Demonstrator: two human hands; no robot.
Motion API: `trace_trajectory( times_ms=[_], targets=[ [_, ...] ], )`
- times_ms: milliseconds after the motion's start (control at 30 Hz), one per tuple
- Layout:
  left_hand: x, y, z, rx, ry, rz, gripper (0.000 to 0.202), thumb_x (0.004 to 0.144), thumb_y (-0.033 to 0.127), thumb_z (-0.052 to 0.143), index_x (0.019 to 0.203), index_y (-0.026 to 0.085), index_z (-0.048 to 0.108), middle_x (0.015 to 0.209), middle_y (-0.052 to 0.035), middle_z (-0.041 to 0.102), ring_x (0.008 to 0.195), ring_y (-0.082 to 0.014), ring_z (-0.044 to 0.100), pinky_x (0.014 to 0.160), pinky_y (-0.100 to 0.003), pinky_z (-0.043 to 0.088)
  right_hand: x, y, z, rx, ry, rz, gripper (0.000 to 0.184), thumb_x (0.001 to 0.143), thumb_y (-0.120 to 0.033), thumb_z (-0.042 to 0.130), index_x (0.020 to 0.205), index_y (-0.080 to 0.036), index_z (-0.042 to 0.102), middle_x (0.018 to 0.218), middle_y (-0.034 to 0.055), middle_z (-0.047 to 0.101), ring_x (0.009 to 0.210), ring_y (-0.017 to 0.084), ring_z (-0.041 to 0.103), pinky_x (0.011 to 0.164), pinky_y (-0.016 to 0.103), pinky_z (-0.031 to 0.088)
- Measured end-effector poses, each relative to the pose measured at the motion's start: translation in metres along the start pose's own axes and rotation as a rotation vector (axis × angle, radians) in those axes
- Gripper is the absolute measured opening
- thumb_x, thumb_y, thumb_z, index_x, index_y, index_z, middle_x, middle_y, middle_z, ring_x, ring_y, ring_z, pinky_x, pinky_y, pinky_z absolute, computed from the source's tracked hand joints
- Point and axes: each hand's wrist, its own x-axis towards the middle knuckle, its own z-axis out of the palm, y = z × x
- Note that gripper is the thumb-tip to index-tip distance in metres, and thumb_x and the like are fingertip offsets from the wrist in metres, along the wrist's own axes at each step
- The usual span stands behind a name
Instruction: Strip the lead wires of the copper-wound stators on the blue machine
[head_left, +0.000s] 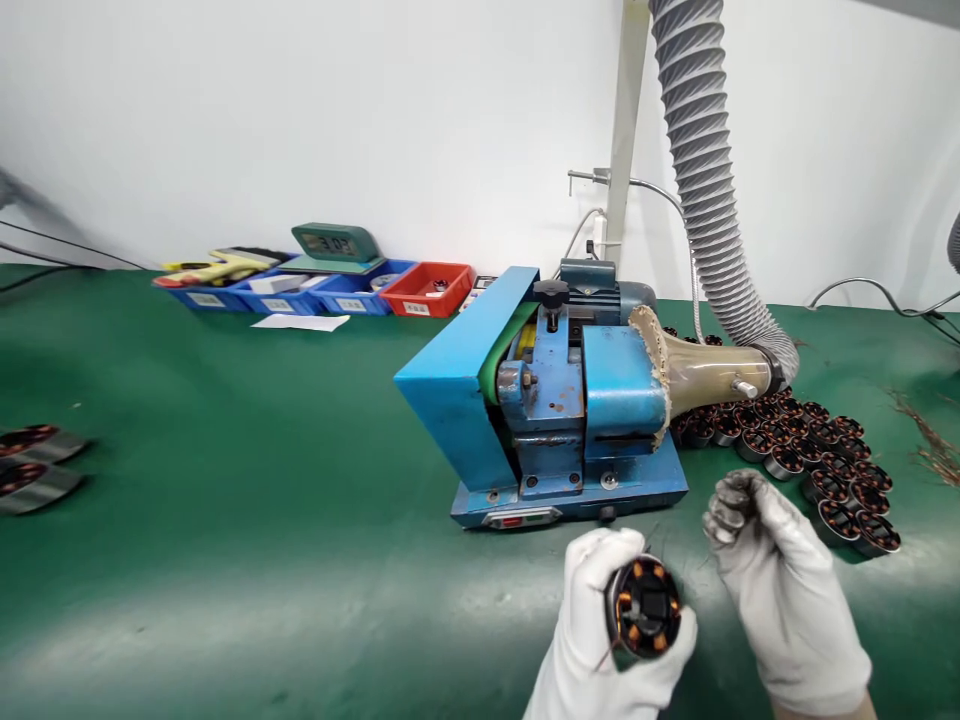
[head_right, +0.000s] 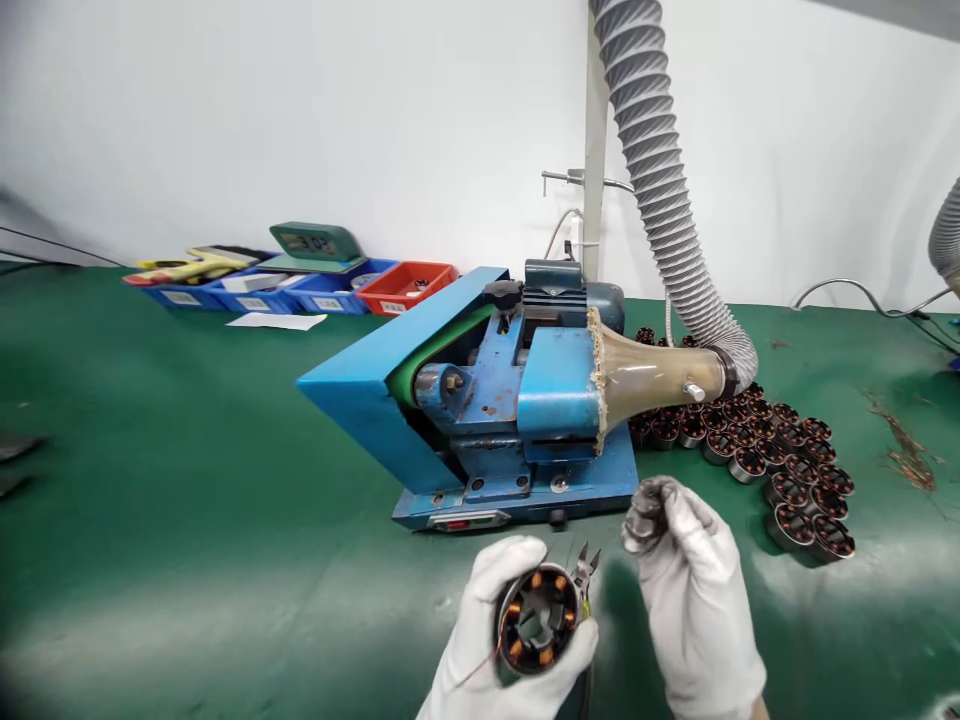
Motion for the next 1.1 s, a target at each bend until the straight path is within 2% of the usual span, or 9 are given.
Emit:
trace_trajectory(
  times_ms=[67, 133, 200, 267, 333, 467, 633, 900, 1100],
  targets=[
    [0.000, -0.006, 0.006, -0.052, 0.058, -0.128, 0.051, 0.069, 0.013, 0.067, 0.115, 0.027, 0.048, 0.111, -0.0050, 0.051, 0.103, -0.0216, 0.056, 0.090, -0.036, 0.049, -0.004, 0.010, 0.000, -0.132, -0.049, -0.041, 0.021, 0.063, -0.036, 0.083, 0.079, -0.023, 0.077, 0.075, 0.0029, 0.076, 0.067, 0.016, 0.069, 0.063, 0.022, 0.056],
    [0.004, -0.013, 0.011, -0.168, 0.072, -0.268, 0.050, 0.068, 0.019, 0.071, 0.113, 0.025, 0.050, 0.111, -0.0056, 0.054, 0.100, -0.0218, 0.060, 0.088, -0.037, 0.051, -0.008, 0.025, 0.005, -0.312, -0.129, -0.054, 0.037, 0.056, -0.035, 0.085, 0.088, -0.021, 0.077, 0.088, 0.0072, 0.078, 0.081, 0.024, 0.072, 0.071, 0.030, 0.058],
    [0.011, -0.018, 0.017, -0.308, 0.092, -0.419, 0.049, 0.070, 0.026, 0.072, 0.113, 0.025, 0.049, 0.110, -0.0058, 0.058, 0.095, -0.0206, 0.063, 0.083, -0.035, 0.054, -0.010, 0.039, 0.013, -0.465, -0.090, -0.083, 0.046, 0.051, -0.031, 0.086, 0.094, -0.021, 0.075, 0.095, 0.0082, 0.077, 0.088, 0.028, 0.072, 0.077, 0.034, 0.058],
    [0.021, -0.020, 0.023, -0.437, 0.161, -0.548, 0.041, 0.075, 0.033, 0.067, 0.110, 0.025, 0.049, 0.104, -0.0056, 0.061, 0.088, -0.0191, 0.066, 0.076, -0.033, 0.056, -0.006, 0.048, 0.023, -0.582, 0.008, -0.109, 0.044, 0.054, -0.028, 0.083, 0.096, -0.019, 0.073, 0.096, 0.0085, 0.077, 0.089, 0.027, 0.072, 0.079, 0.034, 0.058],
    [0.032, -0.019, 0.029, -0.540, 0.237, -0.630, 0.033, 0.078, 0.039, 0.062, 0.105, 0.025, 0.049, 0.098, -0.0051, 0.064, 0.082, -0.0183, 0.067, 0.071, -0.032, 0.057, 0.001, 0.050, 0.031, -0.649, 0.021, -0.110, 0.039, 0.060, -0.030, 0.080, 0.096, -0.017, 0.071, 0.094, 0.0093, 0.078, 0.087, 0.026, 0.072, 0.079, 0.034, 0.058],
    [0.048, -0.020, 0.038, -0.613, 0.247, -0.625, 0.036, 0.074, 0.035, 0.066, 0.103, 0.025, 0.046, 0.098, -0.0047, 0.064, 0.081, -0.0182, 0.068, 0.070, -0.033, 0.058, 0.015, 0.046, 0.043, -0.671, 0.017, -0.112, 0.036, 0.063, -0.035, 0.077, 0.092, -0.016, 0.070, 0.089, 0.0093, 0.078, 0.082, 0.025, 0.073, 0.074, 0.033, 0.058],
    [0.052, -0.029, 0.042, -0.489, 0.186, -0.553, 0.039, 0.077, 0.027, 0.065, 0.109, 0.026, 0.044, 0.096, -0.0040, 0.064, 0.081, -0.0178, 0.068, 0.073, -0.033, 0.056, 0.024, 0.041, 0.049, -0.690, 0.037, -0.137, 0.032, 0.063, -0.037, 0.078, 0.086, -0.016, 0.071, 0.083, 0.0090, 0.078, 0.078, 0.025, 0.073, 0.070, 0.031, 0.058],
    [0.053, -0.029, 0.044, -0.417, 0.150, -0.531, 0.035, 0.080, 0.027, 0.064, 0.110, 0.026, 0.046, 0.099, -0.0051, 0.064, 0.080, -0.0177, 0.069, 0.075, -0.033, 0.057, 0.029, 0.037, 0.047, -0.641, 0.029, -0.111, 0.032, 0.060, -0.037, 0.080, 0.083, -0.016, 0.072, 0.080, 0.0080, 0.078, 0.074, 0.025, 0.073, 0.067, 0.031, 0.059],
    [0.049, -0.024, 0.049, -0.457, 0.224, -0.591, 0.038, 0.076, 0.028, 0.066, 0.108, 0.024, 0.047, 0.097, -0.0051, 0.064, 0.079, -0.0180, 0.068, 0.072, -0.032, 0.057, 0.025, 0.036, 0.036, -0.727, -0.025, -0.110, 0.034, 0.064, -0.038, 0.078, 0.089, -0.016, 0.072, 0.087, 0.0100, 0.078, 0.080, 0.027, 0.072, 0.073, 0.034, 0.058]
  ],
)
